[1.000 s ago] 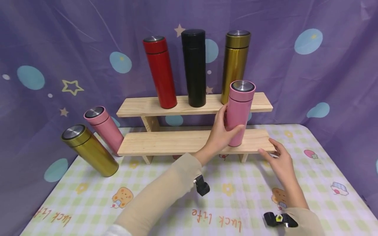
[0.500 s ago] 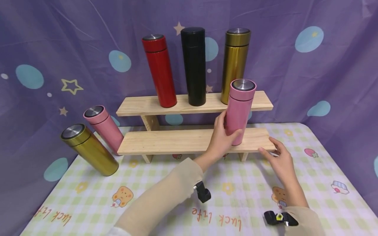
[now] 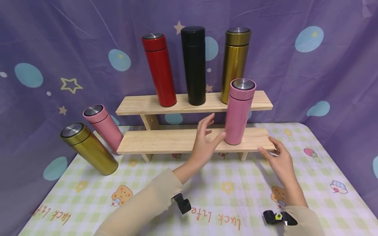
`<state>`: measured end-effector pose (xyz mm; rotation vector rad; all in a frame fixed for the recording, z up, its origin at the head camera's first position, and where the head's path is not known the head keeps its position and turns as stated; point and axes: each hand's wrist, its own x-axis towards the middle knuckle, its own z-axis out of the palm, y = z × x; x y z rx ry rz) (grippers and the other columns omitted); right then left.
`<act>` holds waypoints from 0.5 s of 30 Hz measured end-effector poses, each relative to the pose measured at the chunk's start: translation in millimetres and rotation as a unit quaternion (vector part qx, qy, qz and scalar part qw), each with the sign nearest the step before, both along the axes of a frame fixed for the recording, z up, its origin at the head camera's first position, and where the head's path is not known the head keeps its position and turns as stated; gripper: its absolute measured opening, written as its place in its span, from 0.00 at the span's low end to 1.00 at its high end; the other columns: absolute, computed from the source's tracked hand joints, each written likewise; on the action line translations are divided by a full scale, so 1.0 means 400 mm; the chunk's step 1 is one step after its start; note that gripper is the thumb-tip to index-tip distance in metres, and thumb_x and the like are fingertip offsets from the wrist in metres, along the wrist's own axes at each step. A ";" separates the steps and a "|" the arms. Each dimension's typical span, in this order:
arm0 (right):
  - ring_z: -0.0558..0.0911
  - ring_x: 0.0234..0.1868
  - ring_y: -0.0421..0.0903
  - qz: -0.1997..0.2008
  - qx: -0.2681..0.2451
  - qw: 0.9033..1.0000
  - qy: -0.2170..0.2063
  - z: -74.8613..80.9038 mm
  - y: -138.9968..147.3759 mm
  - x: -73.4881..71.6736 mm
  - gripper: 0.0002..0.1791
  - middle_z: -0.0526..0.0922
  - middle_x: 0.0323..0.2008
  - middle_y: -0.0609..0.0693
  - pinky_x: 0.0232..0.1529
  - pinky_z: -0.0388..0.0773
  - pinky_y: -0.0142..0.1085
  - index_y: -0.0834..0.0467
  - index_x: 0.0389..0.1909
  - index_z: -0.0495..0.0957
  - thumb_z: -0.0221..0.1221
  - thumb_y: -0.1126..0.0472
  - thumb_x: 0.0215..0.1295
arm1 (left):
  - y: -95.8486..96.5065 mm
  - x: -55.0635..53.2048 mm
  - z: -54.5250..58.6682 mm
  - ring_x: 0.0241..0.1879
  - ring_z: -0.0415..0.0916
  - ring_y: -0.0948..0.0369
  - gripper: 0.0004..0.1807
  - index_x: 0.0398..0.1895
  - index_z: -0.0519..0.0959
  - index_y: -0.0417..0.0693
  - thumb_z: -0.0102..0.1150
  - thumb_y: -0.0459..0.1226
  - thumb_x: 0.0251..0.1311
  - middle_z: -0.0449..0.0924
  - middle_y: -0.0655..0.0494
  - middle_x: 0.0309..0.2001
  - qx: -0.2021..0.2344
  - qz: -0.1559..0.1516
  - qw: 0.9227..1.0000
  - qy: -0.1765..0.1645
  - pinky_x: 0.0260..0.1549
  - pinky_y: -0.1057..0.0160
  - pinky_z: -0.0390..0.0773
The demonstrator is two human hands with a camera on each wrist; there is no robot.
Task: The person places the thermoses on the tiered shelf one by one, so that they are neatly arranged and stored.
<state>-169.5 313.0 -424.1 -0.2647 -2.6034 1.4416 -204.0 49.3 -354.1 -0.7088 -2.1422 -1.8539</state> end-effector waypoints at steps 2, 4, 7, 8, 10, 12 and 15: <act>0.64 0.66 0.70 0.000 0.001 1.000 0.002 0.002 0.000 0.000 0.47 0.46 0.76 0.63 0.54 0.68 0.62 0.55 0.79 0.49 0.58 0.38 0.67 | -0.022 0.012 0.005 0.68 0.57 0.63 0.35 0.75 0.60 0.57 0.62 0.41 0.66 0.58 0.61 0.69 0.003 -0.006 1.000 -0.002 0.66 0.53 0.60; 0.64 0.66 0.70 -0.001 0.002 1.000 0.003 0.004 0.000 -0.001 0.47 0.46 0.76 0.63 0.54 0.68 0.62 0.54 0.79 0.49 0.58 0.38 0.67 | -0.043 0.024 0.009 0.69 0.56 0.63 0.35 0.75 0.59 0.59 0.61 0.40 0.67 0.57 0.63 0.70 0.007 -0.009 1.000 -0.006 0.67 0.51 0.57; 0.64 0.65 0.70 -0.001 0.000 1.000 0.004 0.005 0.001 -0.001 0.47 0.46 0.76 0.62 0.54 0.68 0.63 0.54 0.79 0.49 0.57 0.38 0.67 | -0.076 0.041 0.014 0.70 0.55 0.63 0.35 0.75 0.60 0.62 0.61 0.40 0.67 0.57 0.65 0.70 0.002 -0.005 1.000 -0.003 0.68 0.49 0.54; 0.64 0.66 0.70 0.000 -0.001 1.000 0.004 0.004 0.001 -0.001 0.48 0.46 0.76 0.62 0.55 0.67 0.63 0.54 0.79 0.49 0.58 0.38 0.67 | -0.087 0.045 0.014 0.70 0.55 0.63 0.34 0.74 0.60 0.63 0.60 0.39 0.67 0.57 0.66 0.70 -0.001 -0.002 1.000 0.003 0.68 0.49 0.54; 0.64 0.66 0.70 0.001 -0.004 1.000 0.003 0.002 0.001 -0.001 0.48 0.46 0.76 0.62 0.56 0.67 0.64 0.54 0.79 0.49 0.58 0.38 0.67 | -0.111 0.051 0.012 0.71 0.55 0.62 0.33 0.74 0.62 0.61 0.59 0.37 0.68 0.57 0.64 0.70 -0.009 0.004 0.999 0.031 0.68 0.49 0.55; 0.64 0.66 0.70 0.001 -0.003 1.000 0.003 0.000 0.001 0.000 0.48 0.46 0.76 0.63 0.55 0.68 0.62 0.55 0.79 0.49 0.58 0.38 0.67 | -0.134 0.054 0.007 0.71 0.55 0.62 0.32 0.73 0.63 0.58 0.59 0.36 0.68 0.58 0.61 0.71 -0.017 0.011 0.998 0.062 0.68 0.50 0.55; 0.65 0.65 0.70 -0.001 0.005 1.000 0.002 -0.003 -0.001 -0.001 0.48 0.47 0.76 0.63 0.51 0.72 0.56 0.55 0.79 0.49 0.58 0.38 0.67 | -0.168 0.058 0.002 0.71 0.55 0.61 0.31 0.73 0.64 0.54 0.59 0.33 0.68 0.59 0.57 0.71 -0.018 0.017 0.995 0.098 0.69 0.51 0.55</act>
